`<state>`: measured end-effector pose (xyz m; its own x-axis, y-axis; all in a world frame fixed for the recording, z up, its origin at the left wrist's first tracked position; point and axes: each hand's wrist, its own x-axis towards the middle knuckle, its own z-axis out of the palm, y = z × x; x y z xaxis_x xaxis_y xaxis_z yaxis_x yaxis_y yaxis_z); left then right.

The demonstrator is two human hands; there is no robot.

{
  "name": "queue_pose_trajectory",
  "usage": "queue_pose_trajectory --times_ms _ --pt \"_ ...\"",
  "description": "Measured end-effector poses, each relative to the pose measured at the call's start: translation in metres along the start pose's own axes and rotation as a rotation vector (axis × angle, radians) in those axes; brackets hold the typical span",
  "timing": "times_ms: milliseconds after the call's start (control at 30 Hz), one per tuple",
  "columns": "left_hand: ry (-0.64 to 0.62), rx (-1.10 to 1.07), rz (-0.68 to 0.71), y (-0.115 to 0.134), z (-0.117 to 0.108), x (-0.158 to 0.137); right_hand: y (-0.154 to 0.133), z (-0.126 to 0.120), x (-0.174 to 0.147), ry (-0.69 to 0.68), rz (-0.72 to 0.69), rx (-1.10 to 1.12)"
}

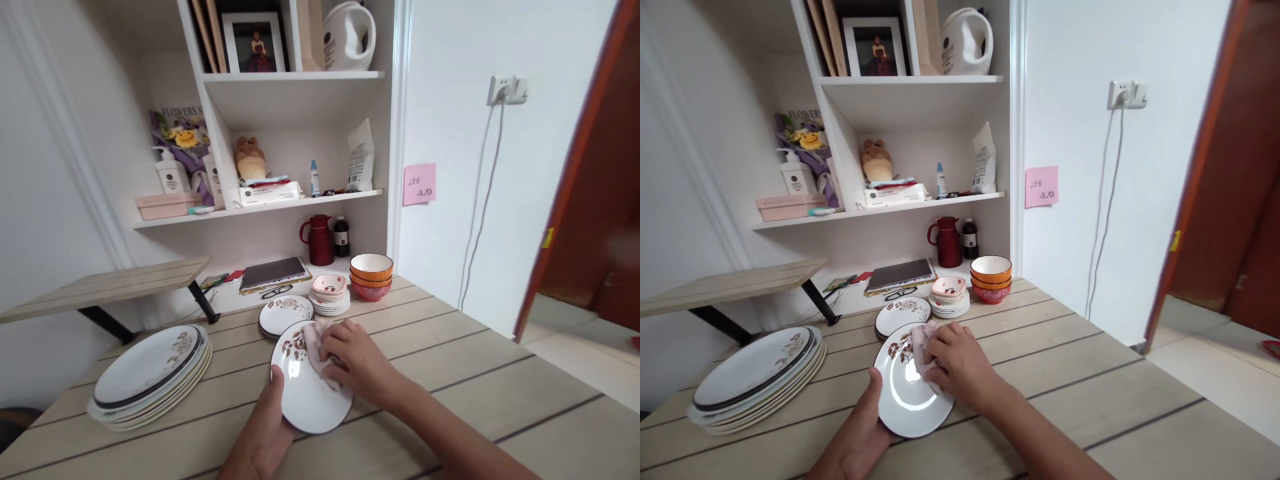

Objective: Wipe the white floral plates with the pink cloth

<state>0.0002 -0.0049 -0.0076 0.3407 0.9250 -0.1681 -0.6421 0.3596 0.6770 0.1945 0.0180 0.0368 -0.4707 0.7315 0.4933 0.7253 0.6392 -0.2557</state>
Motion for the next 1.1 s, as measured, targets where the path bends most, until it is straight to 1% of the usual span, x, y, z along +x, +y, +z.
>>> queue_pose_trajectory --times_ms 67,167,233,333,467,567,667,767,833,900,967,1033,1100 --pt "-0.017 -0.002 -0.024 -0.001 -0.001 -0.001 -0.004 0.002 0.000 0.058 0.036 0.000" --pt "-0.071 -0.031 -0.010 -0.003 -0.002 0.000 -0.013 0.006 0.002 0.088 0.049 -0.025" --pt "-0.124 -0.047 0.019 -0.004 -0.003 0.002 -0.020 0.010 0.002 0.064 -0.013 -0.023" --pt "-0.184 -0.067 0.050 -0.006 -0.003 0.004 -0.029 0.014 0.002 -0.010 -0.156 0.015" --pt "-0.266 -0.107 0.079 -0.007 -0.002 0.005 -0.034 0.013 0.000 -0.108 -0.316 0.071" --pt "-0.287 -0.126 0.076 -0.006 -0.002 0.005 -0.033 0.007 -0.002 -0.137 -0.368 0.128" --pt "-0.250 -0.111 0.067 -0.003 -0.003 0.006 -0.029 -0.001 -0.003 -0.188 -0.377 0.174" --pt "-0.189 -0.102 0.124 -0.001 -0.005 0.008 -0.021 -0.008 -0.004 -0.208 -0.346 0.160" --pt "-0.119 -0.090 0.169 -0.001 -0.007 0.009 -0.014 -0.011 -0.004 -0.183 -0.280 0.101" --pt "-0.051 -0.074 0.187 -0.002 -0.009 0.010 -0.009 -0.012 -0.003 -0.130 -0.186 0.020" --pt "-0.031 -0.067 0.144 -0.004 -0.012 0.010 -0.005 -0.011 -0.002 -0.062 -0.103 -0.049" --pt "-0.063 -0.059 0.057 -0.005 -0.014 0.010 -0.003 -0.009 -0.001 0.006 -0.048 -0.089" --pt "-0.112 -0.042 0.001 -0.006 -0.014 0.008 -0.003 -0.006 0.000 0.068 -0.009 -0.100"
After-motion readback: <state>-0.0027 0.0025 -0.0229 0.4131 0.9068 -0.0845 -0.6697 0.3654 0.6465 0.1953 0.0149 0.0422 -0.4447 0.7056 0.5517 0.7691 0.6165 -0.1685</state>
